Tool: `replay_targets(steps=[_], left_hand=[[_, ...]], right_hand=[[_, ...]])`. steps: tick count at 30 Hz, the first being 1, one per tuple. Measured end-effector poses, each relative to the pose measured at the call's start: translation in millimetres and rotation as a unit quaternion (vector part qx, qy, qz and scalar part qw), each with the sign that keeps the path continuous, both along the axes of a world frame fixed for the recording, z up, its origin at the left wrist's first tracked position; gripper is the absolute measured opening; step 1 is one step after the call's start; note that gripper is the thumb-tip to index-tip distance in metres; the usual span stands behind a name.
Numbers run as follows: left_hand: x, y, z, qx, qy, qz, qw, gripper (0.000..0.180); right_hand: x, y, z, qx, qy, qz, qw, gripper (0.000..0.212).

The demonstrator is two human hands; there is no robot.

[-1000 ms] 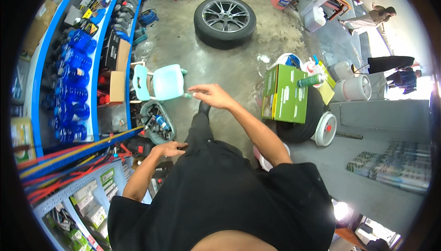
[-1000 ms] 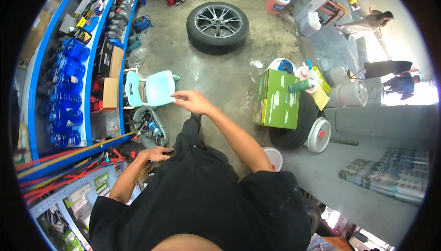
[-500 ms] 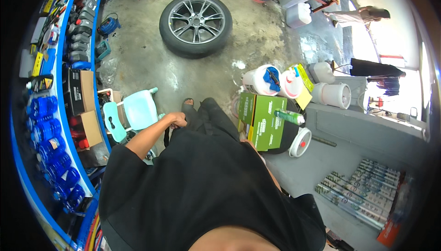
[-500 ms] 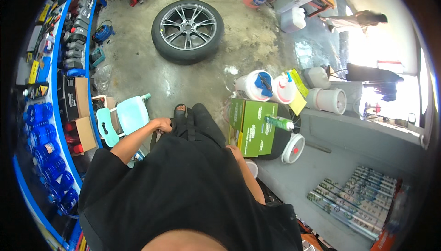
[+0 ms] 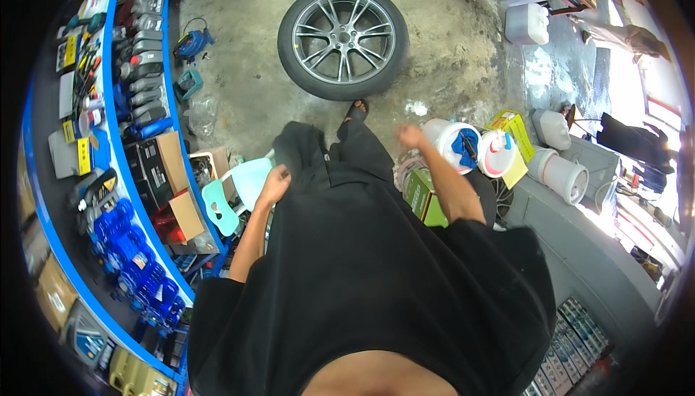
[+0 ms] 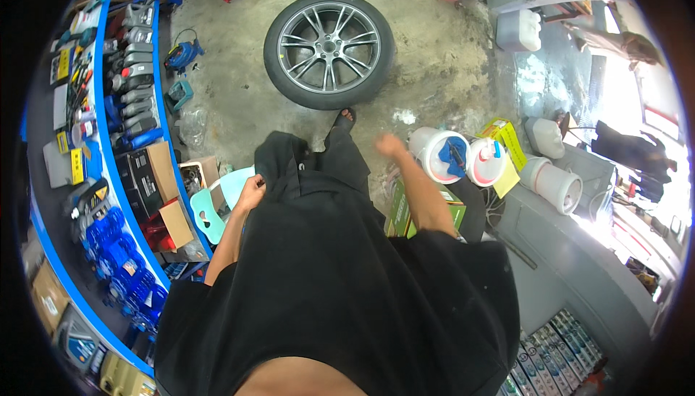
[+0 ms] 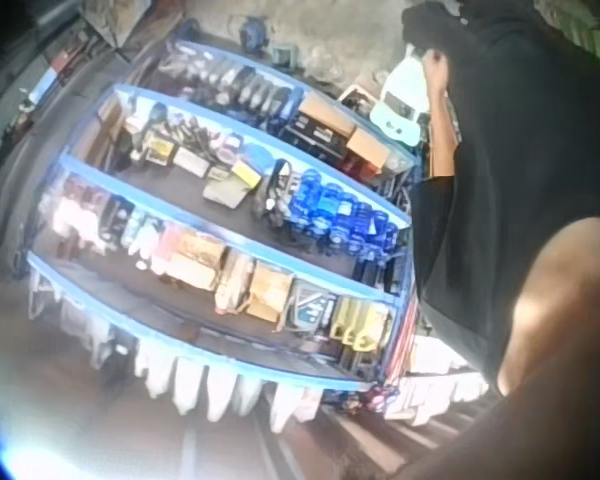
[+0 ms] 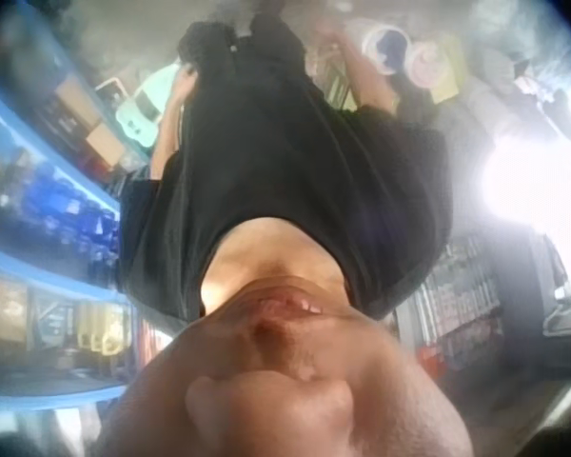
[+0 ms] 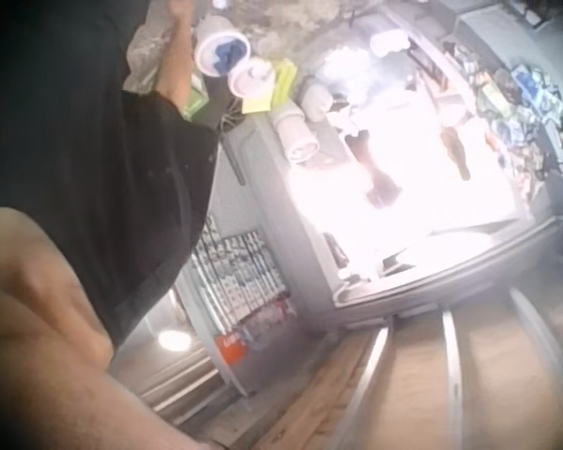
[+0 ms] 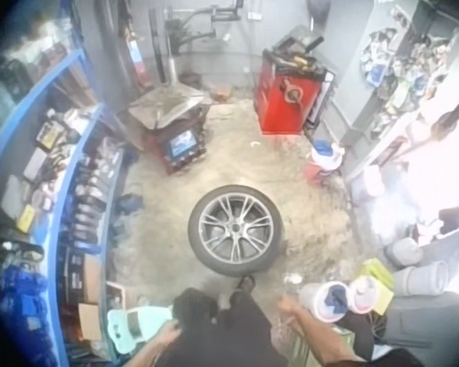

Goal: The person lifts a car wheel with a tire and places it onto a tire changer. They secure the wheel, then use the machine to break the bead and remove the tire from the rim. The person removes the tire and wheel from the machine and sets them aside.

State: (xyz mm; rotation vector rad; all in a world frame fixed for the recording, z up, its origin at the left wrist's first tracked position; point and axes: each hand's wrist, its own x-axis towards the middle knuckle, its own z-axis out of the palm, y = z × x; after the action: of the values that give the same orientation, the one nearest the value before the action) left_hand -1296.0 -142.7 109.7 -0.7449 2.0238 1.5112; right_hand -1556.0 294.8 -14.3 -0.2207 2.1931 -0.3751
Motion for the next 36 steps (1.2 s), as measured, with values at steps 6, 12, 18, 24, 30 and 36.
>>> replay_targets(steps=[6, 12, 18, 24, 30, 36], left_hand=[[-87, -64, -14, -0.202, 0.207, -0.149, 0.946, 0.008], [-222, -137, -11, -0.177, 0.383, -0.256, 0.87, 0.014], [-268, -155, 1, -0.189, 0.238, -0.279, 0.911, 0.01], [-334, -155, -15, 0.098, -0.096, -0.37, 0.919, 0.013], [-358, -106, -239, 0.309, -0.167, 0.115, 0.929, 0.022], [-435, 56, -499, -0.104, -0.216, -0.049, 0.969, 0.114]], right_hand=[[-234, -130, 106, -0.312, -0.034, -0.345, 0.885, 0.03], [-222, -187, 121, -0.281, 0.045, -0.355, 0.891, 0.032], [-125, -202, 100, 0.004, -0.167, -0.213, 0.963, 0.042], [-197, -189, 4, -0.05, -0.232, -0.118, 0.964, 0.039], [-324, -180, -209, 0.114, -0.097, 0.004, 0.989, 0.065], [-347, -185, -352, 0.044, -0.025, 0.024, 0.998, 0.094]])
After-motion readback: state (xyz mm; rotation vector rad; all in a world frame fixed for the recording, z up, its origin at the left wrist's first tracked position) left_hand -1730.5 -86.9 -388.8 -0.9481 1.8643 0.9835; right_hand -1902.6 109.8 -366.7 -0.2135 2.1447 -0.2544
